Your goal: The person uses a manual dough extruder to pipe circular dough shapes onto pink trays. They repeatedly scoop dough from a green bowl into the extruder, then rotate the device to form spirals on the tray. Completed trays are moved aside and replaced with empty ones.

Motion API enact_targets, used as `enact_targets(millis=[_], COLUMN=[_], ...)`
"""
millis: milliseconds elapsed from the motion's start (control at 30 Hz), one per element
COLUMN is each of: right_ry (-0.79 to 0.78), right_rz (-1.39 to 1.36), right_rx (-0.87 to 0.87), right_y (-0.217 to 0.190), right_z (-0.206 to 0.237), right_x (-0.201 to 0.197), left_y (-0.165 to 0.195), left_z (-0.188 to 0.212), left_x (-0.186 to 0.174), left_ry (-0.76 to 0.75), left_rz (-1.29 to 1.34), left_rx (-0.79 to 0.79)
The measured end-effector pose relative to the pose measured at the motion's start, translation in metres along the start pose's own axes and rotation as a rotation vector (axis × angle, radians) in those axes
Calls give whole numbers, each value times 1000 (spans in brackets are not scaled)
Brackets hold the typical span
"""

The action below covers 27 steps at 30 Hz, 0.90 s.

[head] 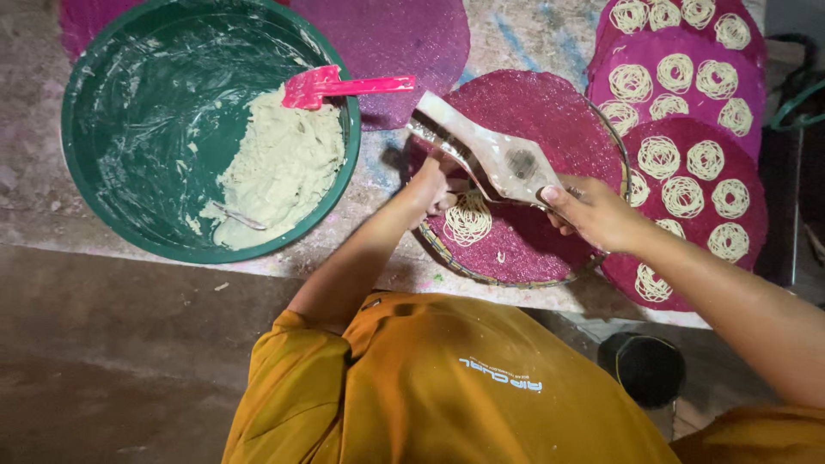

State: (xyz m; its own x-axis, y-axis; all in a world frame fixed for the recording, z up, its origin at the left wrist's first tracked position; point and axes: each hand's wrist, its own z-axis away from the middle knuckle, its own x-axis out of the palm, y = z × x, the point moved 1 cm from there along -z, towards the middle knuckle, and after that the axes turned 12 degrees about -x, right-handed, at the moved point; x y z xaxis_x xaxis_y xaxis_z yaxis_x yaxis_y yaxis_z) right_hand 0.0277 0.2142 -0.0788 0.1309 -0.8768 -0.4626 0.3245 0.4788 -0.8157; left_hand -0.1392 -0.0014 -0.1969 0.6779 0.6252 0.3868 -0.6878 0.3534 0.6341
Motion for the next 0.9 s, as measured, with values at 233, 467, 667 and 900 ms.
enact_targets(millis=[233, 467, 667, 900], right_ry=[93, 173, 119, -75], right_rz=[-208, -675, -759, -362], right_rx=[-169, -110, -178, -46], right_y=[41, 58, 66, 45], right_z=[9, 53, 83, 55], right_x=[-2, 2, 10, 33], left_y=[-41, -30, -71, 17], left_z=[53, 31, 62, 71], left_x=[-16, -44, -16, -5], left_ry=[597, 630, 496, -404], left_rz=[-1169, -409, -159, 381], left_rx=[419, 412, 245, 673])
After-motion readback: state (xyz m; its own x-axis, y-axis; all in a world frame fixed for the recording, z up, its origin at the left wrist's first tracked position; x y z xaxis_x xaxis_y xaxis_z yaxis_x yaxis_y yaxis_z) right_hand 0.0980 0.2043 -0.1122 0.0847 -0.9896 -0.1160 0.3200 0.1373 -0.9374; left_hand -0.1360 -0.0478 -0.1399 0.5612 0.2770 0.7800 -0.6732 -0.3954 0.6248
